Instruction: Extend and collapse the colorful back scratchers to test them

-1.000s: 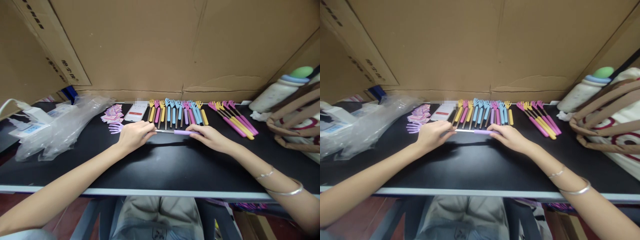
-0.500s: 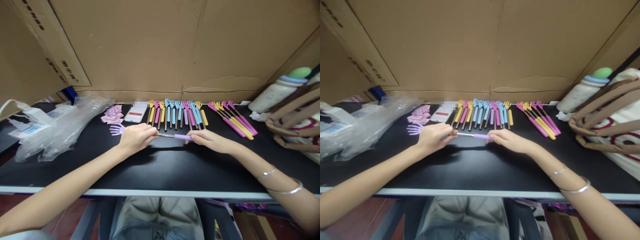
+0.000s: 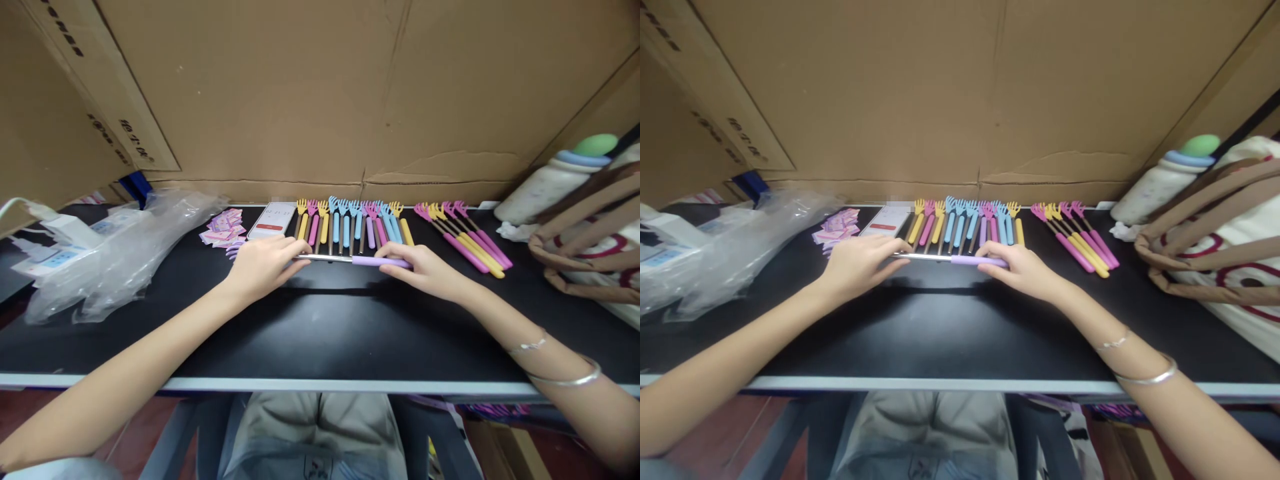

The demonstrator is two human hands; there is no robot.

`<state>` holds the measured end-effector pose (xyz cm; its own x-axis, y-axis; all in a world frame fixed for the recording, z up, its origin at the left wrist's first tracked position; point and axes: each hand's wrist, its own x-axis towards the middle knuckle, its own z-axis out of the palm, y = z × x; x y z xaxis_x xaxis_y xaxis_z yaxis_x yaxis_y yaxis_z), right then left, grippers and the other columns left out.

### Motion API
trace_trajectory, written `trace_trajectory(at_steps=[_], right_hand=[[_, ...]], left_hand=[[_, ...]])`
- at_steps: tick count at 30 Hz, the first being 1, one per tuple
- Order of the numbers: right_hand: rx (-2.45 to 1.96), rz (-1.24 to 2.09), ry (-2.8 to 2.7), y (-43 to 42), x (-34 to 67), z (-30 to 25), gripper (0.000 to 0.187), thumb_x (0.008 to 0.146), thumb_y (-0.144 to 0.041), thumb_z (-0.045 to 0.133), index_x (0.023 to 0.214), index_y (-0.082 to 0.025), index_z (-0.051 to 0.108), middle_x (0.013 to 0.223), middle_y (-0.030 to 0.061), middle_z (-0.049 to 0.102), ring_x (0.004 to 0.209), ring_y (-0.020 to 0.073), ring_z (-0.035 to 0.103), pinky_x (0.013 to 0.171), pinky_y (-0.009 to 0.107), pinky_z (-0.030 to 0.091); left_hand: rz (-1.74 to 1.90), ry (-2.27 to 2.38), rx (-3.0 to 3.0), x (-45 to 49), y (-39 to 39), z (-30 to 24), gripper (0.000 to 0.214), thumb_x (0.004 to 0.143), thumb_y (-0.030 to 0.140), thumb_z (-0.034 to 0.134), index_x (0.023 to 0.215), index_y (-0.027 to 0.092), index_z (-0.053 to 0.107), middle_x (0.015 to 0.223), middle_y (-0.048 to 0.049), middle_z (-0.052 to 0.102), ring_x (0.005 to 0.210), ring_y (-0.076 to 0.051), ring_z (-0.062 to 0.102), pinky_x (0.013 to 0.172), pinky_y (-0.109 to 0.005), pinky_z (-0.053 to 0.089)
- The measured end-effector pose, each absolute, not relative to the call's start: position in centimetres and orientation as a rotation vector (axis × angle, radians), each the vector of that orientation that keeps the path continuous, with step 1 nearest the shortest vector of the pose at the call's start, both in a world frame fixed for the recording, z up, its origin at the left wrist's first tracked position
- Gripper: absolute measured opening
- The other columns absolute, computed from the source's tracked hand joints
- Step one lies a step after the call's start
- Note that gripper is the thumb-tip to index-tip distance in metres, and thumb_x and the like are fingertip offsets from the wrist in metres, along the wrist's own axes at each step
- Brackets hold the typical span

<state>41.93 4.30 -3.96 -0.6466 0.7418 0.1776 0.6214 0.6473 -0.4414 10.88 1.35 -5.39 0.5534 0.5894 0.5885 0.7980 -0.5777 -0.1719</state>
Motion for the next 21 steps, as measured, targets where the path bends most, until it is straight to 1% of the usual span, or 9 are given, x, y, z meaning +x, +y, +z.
trace_trajectory(at_steps=[5,8,11,13,16,21], right_hand=[[-1.139,0.402,-2.515,4.8,42.8,-3.8,0.032,0.088,-0.047,0.048,0.098,-0.019,0.06,0.071,0.0001,0.06,0.058,0.0111,0.05,0.058,0.023,0.035],[-1.169,0.336,-2.52,4.9,43.3,-3.5,0.032,0.088,-0.048,0.049,0.099,-0.02,0.06,0.068,-0.0008,0.059,0.055,0.011,0.048,0.055,0.023,0.034],[-1.176,0.287,-2.516,5.0,43.7,-3.1,0.031,0.089,-0.047,0.047,0.096,-0.02,0.061,0.067,-0.0009,0.059,0.054,0.0109,0.048,0.054,0.022,0.033],[-1.168,0.275,-2.518,5.0,43.9,-2.9,0.031,0.09,-0.047,0.046,0.094,-0.02,0.061,0.067,-0.0008,0.059,0.054,0.0109,0.048,0.054,0.022,0.034],[-1.148,0.271,-2.501,4.9,43.9,-2.6,0.031,0.091,-0.046,0.044,0.094,-0.02,0.061,0.069,0.0001,0.059,0.057,0.0117,0.049,0.056,0.023,0.035],[-1.11,0.367,-2.42,4.7,43.9,-2.3,0.032,0.091,-0.046,0.044,0.094,-0.019,0.061,0.074,0.0014,0.06,0.061,0.0126,0.049,0.058,0.024,0.036]], left_hand=[[-0.444,-1.214,-2.356,9.4,2.0,-4.8,0.027,0.095,0.042,0.044,0.093,0.024,0.065,0.078,-0.0006,0.07,0.07,-0.016,0.064,0.053,-0.023,0.032],[-0.398,-1.256,-2.323,9.0,2.1,-4.5,0.028,0.094,0.044,0.045,0.092,0.025,0.066,0.079,-0.0008,0.071,0.067,-0.016,0.064,0.051,-0.024,0.029],[-0.39,-1.269,-2.342,8.6,2.1,-4.0,0.026,0.093,0.044,0.048,0.09,0.025,0.066,0.081,-0.0004,0.072,0.07,-0.017,0.064,0.051,-0.023,0.029],[-0.399,-1.258,-2.351,8.4,2.1,-3.6,0.027,0.093,0.044,0.048,0.09,0.025,0.067,0.082,-0.0002,0.072,0.072,-0.017,0.065,0.052,-0.023,0.03],[-0.505,-1.188,-2.274,8.2,2.2,-3.2,0.033,0.095,0.046,0.045,0.089,0.025,0.069,0.079,-0.0012,0.071,0.072,-0.016,0.064,0.054,-0.024,0.032],[-0.656,-1.021,-2.174,8.2,2.3,-3.2,0.034,0.095,0.045,0.046,0.089,0.025,0.072,0.069,-0.0009,0.069,0.066,-0.015,0.062,0.054,-0.027,0.034]])
